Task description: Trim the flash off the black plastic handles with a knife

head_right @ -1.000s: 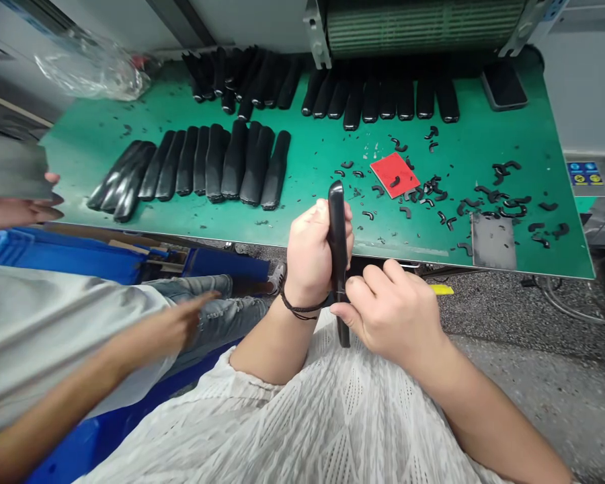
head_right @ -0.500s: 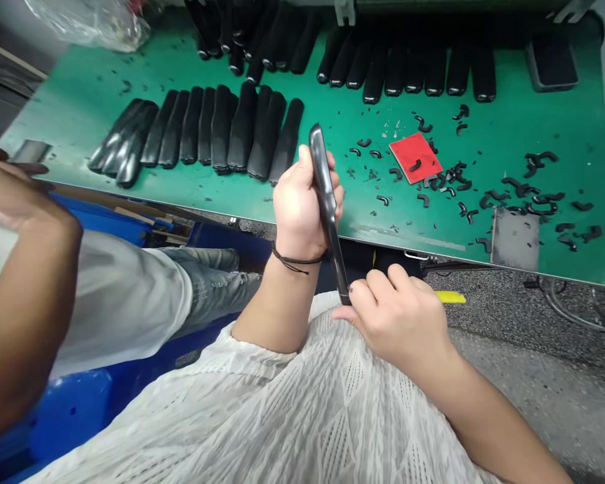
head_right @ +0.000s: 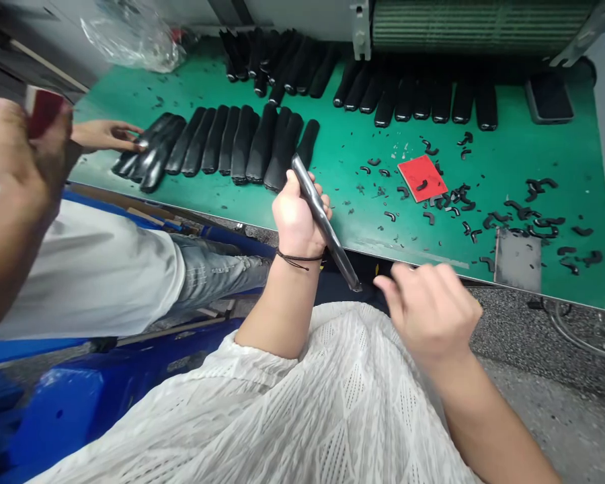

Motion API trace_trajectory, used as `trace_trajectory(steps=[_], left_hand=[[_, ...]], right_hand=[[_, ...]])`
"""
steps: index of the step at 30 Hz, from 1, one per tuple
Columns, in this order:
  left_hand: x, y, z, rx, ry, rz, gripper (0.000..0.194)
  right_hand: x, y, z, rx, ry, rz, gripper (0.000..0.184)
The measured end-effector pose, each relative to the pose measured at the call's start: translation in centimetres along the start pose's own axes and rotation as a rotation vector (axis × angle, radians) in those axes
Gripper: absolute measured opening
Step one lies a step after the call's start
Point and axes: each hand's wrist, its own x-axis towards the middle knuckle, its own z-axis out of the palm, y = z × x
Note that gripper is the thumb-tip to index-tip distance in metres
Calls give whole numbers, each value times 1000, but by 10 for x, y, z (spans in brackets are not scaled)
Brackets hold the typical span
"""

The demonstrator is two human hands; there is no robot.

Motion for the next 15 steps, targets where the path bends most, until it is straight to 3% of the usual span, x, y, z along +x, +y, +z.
trace_trajectory(steps=[3,6,9,12,15], left_hand=[[4,3,-1,-22,-21,4,41],[7,2,-3,-15,-33,6,42],[13,5,-10,106,-76,71,41],[33,26,-20,518,-163,411,23],[74,70,-24,1115,-113,849,16]], right_hand=[[6,22,2,-135,-217,262,36],[11,41,2,-231,-392,257,71],[13,51,0,-228,-418,242,88],[8,61,5,-157,-323,312,77],[-3,88,19,-93,-240,474,79]])
